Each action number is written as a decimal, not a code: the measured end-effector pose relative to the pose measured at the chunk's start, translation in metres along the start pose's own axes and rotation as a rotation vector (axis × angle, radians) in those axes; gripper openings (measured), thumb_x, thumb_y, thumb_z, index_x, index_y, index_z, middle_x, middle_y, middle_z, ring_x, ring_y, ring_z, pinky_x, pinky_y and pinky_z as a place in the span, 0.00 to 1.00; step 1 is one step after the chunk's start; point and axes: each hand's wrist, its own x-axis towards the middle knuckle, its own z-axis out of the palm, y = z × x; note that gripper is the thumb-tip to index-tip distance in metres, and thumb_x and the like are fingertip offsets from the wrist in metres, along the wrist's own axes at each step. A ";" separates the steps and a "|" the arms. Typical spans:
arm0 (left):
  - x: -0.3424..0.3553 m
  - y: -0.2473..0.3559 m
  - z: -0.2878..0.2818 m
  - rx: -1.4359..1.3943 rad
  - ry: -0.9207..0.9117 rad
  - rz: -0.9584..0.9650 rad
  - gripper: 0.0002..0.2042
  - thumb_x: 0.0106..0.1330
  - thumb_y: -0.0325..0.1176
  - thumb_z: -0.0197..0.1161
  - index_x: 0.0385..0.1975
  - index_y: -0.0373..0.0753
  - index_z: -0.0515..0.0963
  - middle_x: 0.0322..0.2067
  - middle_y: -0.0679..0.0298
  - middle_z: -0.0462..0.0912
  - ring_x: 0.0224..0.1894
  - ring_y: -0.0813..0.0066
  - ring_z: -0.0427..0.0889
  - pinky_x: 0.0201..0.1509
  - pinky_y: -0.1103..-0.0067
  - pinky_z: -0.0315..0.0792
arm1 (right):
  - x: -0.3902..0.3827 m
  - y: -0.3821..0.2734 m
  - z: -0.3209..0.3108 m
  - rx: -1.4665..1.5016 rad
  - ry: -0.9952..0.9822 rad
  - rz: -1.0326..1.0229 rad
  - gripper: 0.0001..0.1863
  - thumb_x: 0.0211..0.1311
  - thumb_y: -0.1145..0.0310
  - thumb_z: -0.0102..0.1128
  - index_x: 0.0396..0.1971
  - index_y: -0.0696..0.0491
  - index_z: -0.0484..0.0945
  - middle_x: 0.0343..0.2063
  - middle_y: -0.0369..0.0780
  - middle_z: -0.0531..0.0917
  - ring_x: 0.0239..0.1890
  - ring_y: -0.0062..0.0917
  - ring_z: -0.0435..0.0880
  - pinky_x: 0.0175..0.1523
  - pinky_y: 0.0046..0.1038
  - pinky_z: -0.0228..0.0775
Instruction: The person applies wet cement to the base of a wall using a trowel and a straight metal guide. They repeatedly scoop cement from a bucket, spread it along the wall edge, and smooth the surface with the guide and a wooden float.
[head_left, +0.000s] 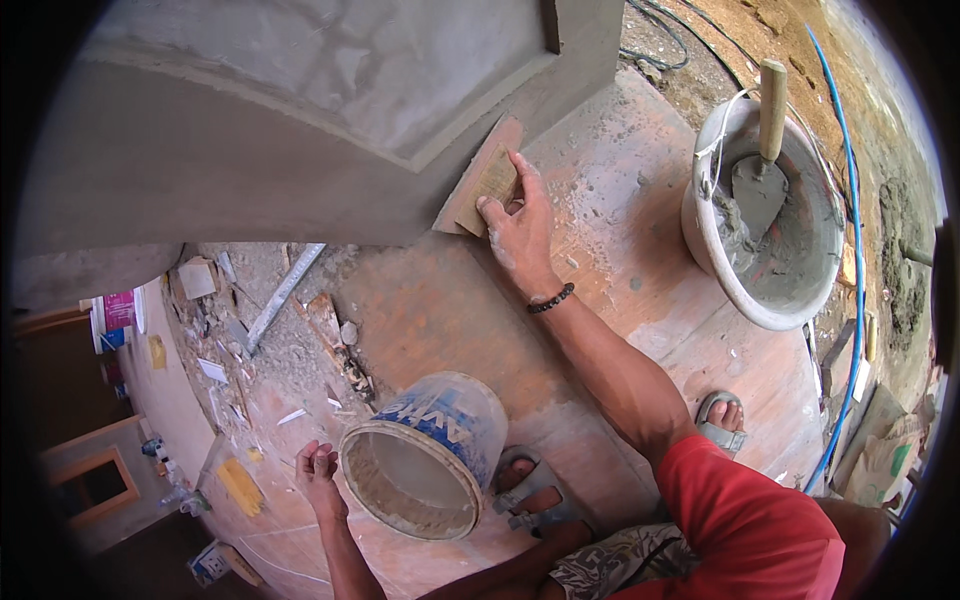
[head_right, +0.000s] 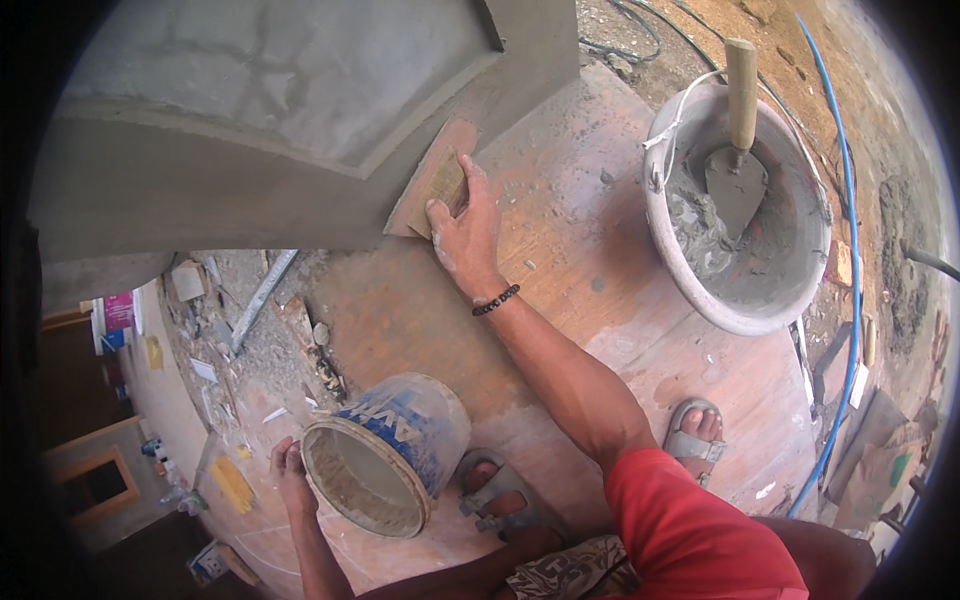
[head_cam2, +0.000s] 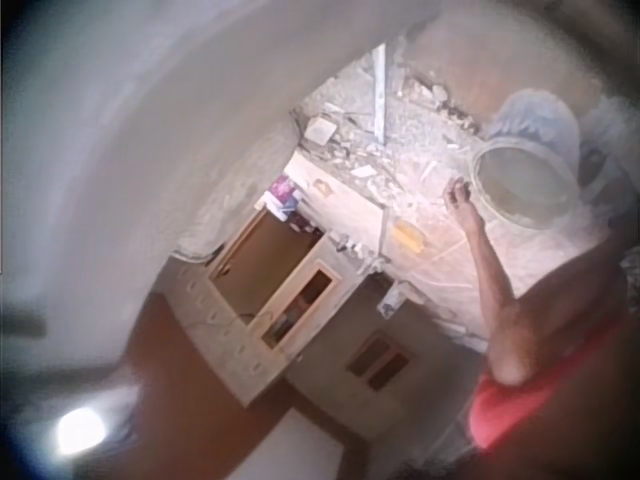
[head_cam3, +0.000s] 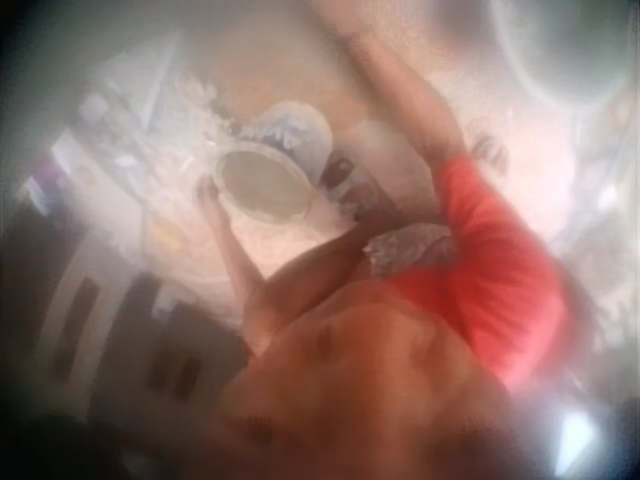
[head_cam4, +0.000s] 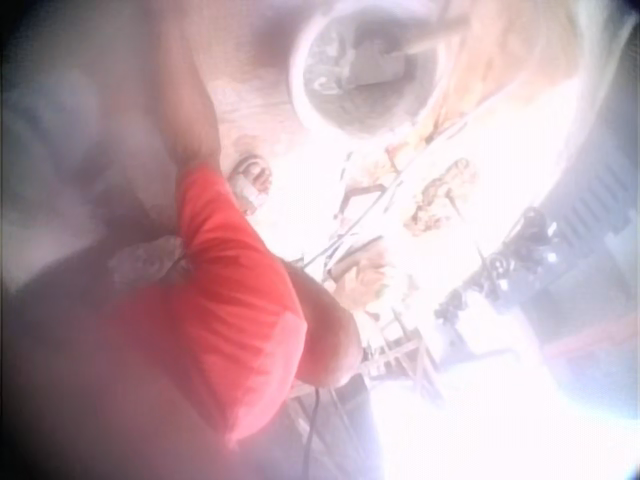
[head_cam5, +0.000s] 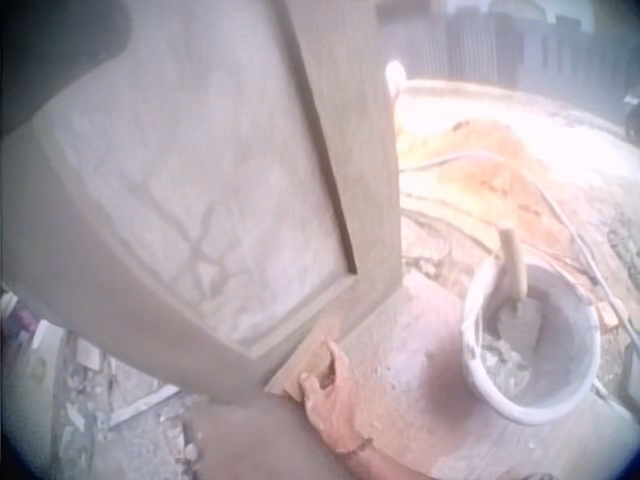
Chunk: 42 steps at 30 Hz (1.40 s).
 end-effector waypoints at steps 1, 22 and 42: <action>0.000 0.000 0.002 -0.008 0.007 -0.003 0.14 0.67 0.36 0.60 0.48 0.36 0.72 0.39 0.61 0.80 0.37 0.75 0.77 0.44 0.79 0.71 | -0.008 0.002 -0.001 -0.013 -0.042 0.002 0.33 0.51 0.73 0.57 0.60 0.64 0.62 0.55 0.54 0.71 0.57 0.40 0.73 0.63 0.32 0.62; -0.008 0.015 0.009 0.103 -0.038 0.100 0.13 0.67 0.35 0.59 0.48 0.36 0.73 0.39 0.61 0.80 0.38 0.74 0.77 0.45 0.78 0.71 | -0.024 -0.019 0.009 0.343 0.071 0.092 0.33 0.52 0.76 0.58 0.61 0.62 0.62 0.49 0.47 0.74 0.33 0.23 0.75 0.40 0.26 0.71; -0.012 0.014 0.001 0.066 0.007 0.032 0.15 0.67 0.37 0.60 0.48 0.36 0.72 0.38 0.62 0.81 0.39 0.75 0.78 0.45 0.77 0.70 | -0.034 -0.048 0.056 0.231 0.065 0.033 0.34 0.54 0.80 0.59 0.62 0.61 0.59 0.44 0.38 0.70 0.32 0.14 0.70 0.35 0.14 0.66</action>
